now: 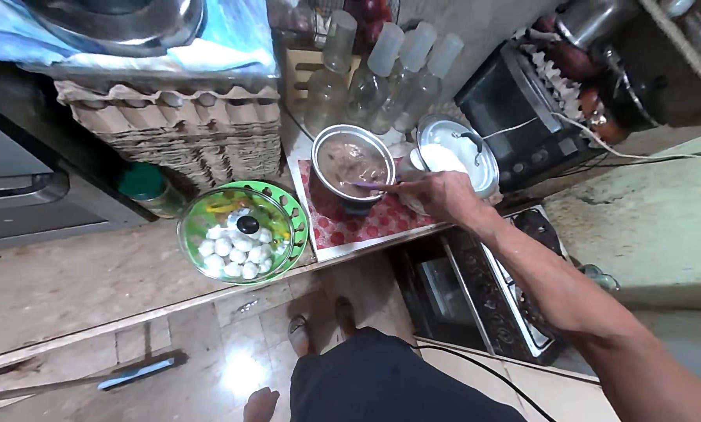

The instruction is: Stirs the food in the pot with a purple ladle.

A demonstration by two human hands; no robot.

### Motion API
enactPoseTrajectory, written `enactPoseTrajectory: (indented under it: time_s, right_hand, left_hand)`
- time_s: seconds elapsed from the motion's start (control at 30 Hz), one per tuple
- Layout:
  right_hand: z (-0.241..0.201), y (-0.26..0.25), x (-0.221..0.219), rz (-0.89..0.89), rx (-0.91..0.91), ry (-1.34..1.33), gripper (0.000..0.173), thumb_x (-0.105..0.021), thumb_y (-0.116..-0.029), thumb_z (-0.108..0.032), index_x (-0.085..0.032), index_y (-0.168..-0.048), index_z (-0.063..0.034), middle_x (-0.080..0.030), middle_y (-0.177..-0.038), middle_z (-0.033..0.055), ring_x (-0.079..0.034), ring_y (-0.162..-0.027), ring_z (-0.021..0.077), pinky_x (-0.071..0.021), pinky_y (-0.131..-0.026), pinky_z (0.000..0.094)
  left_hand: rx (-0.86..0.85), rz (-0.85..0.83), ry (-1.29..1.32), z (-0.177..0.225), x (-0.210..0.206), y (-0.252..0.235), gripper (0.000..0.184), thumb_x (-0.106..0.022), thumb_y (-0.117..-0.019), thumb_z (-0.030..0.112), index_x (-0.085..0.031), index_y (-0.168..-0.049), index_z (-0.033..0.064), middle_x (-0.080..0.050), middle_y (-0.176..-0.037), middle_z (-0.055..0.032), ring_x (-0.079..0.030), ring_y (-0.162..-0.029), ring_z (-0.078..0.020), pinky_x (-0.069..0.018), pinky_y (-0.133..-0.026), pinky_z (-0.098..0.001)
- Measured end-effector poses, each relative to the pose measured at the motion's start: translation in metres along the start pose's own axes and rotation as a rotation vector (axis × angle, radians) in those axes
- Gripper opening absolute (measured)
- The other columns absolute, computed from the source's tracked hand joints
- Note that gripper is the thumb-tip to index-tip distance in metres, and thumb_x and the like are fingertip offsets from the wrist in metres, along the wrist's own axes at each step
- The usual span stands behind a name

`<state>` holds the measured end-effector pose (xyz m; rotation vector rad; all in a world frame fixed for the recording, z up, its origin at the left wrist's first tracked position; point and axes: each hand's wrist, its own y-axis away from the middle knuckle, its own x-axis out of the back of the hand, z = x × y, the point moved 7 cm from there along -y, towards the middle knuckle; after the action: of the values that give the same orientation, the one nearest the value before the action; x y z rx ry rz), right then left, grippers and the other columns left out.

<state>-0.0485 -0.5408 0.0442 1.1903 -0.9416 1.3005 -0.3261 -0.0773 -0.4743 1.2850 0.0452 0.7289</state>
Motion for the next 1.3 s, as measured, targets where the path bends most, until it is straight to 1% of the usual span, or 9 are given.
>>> enactPoseTrajectory:
  time_s: [0.23,0.33,0.47,0.63,0.8,0.97,1.03,1.17,1.3]
  right_hand:
    - [-0.017,-0.03,-0.011,0.031,-0.025,0.043,0.041,-0.055,-0.0993,-0.021,-0.069,-0.13,-0.044,-0.071,-0.095,0.0102,-0.069,-0.079,0.0338,-0.0509,-0.062,0.056]
    - [-0.023,-0.05,-0.01,0.017,-0.059,0.08,0.053,-0.052,-0.0972,-0.015,-0.062,-0.136,-0.0495,-0.07,-0.101,0.0128,-0.068,-0.081,0.0352,-0.0495,-0.061,0.0556]
    - [-0.011,-0.072,-0.002,-0.055,-0.117,0.133,0.045,-0.056,-0.0961,-0.014,-0.068,-0.131,-0.0389,-0.07,-0.11,0.0175,-0.068,-0.089,0.0417,-0.0508,-0.067,0.062]
    - [0.001,-0.067,0.014,-0.118,-0.126,0.208,0.036,-0.059,-0.0952,-0.016,-0.074,-0.124,-0.0323,-0.072,-0.104,0.0181,-0.069,-0.09,0.0427,-0.0506,-0.067,0.0633]
    - [0.007,-0.052,0.035,-0.255,-0.146,0.239,0.017,-0.066,-0.0922,-0.024,-0.075,-0.1,-0.0119,-0.071,-0.092,0.0206,-0.069,-0.089,0.0449,-0.05,-0.069,0.065]
    - [0.011,-0.043,0.041,-0.35,-0.111,0.101,0.03,-0.067,-0.0909,-0.021,-0.078,-0.116,-0.034,-0.076,-0.1,0.0098,-0.07,-0.094,0.0372,-0.0508,-0.077,0.066]
    - [0.007,-0.04,0.034,-0.327,-0.084,0.025,0.03,-0.067,-0.0931,-0.021,-0.077,-0.118,-0.0342,-0.077,-0.105,0.0069,-0.071,-0.097,0.0349,-0.0517,-0.08,0.066]
    - [-0.012,-0.042,0.016,-0.24,-0.1,0.003,0.027,-0.067,-0.0925,-0.024,-0.077,-0.117,-0.0276,-0.075,-0.101,0.0125,-0.07,-0.094,0.0381,-0.0516,-0.076,0.0653]
    - [-0.027,-0.055,0.012,-0.087,-0.082,0.059,0.031,-0.064,-0.0923,-0.023,-0.076,-0.118,-0.0337,-0.076,-0.099,0.0105,-0.071,-0.088,0.0369,-0.0518,-0.069,0.0633]
  left_hand:
    - [-0.003,0.054,0.039,0.004,0.009,0.0,0.034,-0.064,-0.097,0.031,-0.073,-0.096,-0.0021,-0.072,-0.104,-0.025,-0.068,-0.106,-0.0429,-0.0504,-0.09,-0.0667]
    - [0.001,0.065,0.055,-0.001,0.008,0.001,0.034,-0.064,-0.0969,0.031,-0.073,-0.095,-0.0016,-0.072,-0.103,-0.0248,-0.068,-0.105,-0.0426,-0.0503,-0.089,-0.0669]
    - [0.014,0.062,0.088,-0.007,0.001,0.008,0.035,-0.064,-0.0971,0.031,-0.073,-0.094,-0.0028,-0.072,-0.102,-0.026,-0.068,-0.104,-0.0437,-0.0499,-0.089,-0.0672]
    - [0.045,0.011,0.023,-0.011,-0.015,0.006,0.036,-0.063,-0.0984,0.033,-0.074,-0.101,-0.0014,-0.072,-0.11,-0.0251,-0.067,-0.111,-0.0426,-0.0502,-0.093,-0.066]
    - [0.034,-0.029,-0.017,-0.007,-0.023,-0.002,0.037,-0.062,-0.0985,0.035,-0.074,-0.102,-0.0001,-0.072,-0.112,-0.0236,-0.066,-0.114,-0.0419,-0.0503,-0.094,-0.0653]
    - [0.006,-0.01,-0.012,0.004,-0.008,-0.008,0.037,-0.063,-0.0986,0.034,-0.074,-0.103,-0.0012,-0.072,-0.113,-0.0246,-0.066,-0.114,-0.0425,-0.0499,-0.095,-0.0659]
    - [-0.001,0.009,-0.01,0.006,-0.001,-0.011,0.037,-0.064,-0.0981,0.034,-0.074,-0.101,-0.0012,-0.072,-0.111,-0.0245,-0.067,-0.112,-0.0424,-0.0503,-0.094,-0.0659]
    - [0.005,0.033,0.022,0.006,0.012,-0.014,0.035,-0.064,-0.0978,0.032,-0.074,-0.1,-0.0014,-0.072,-0.109,-0.0249,-0.067,-0.111,-0.0429,-0.0501,-0.094,-0.0661]
    - [0.031,0.031,0.026,-0.001,0.017,-0.009,0.035,-0.064,-0.0976,0.033,-0.074,-0.101,-0.0013,-0.072,-0.11,-0.025,-0.067,-0.112,-0.0427,-0.0502,-0.094,-0.0658]
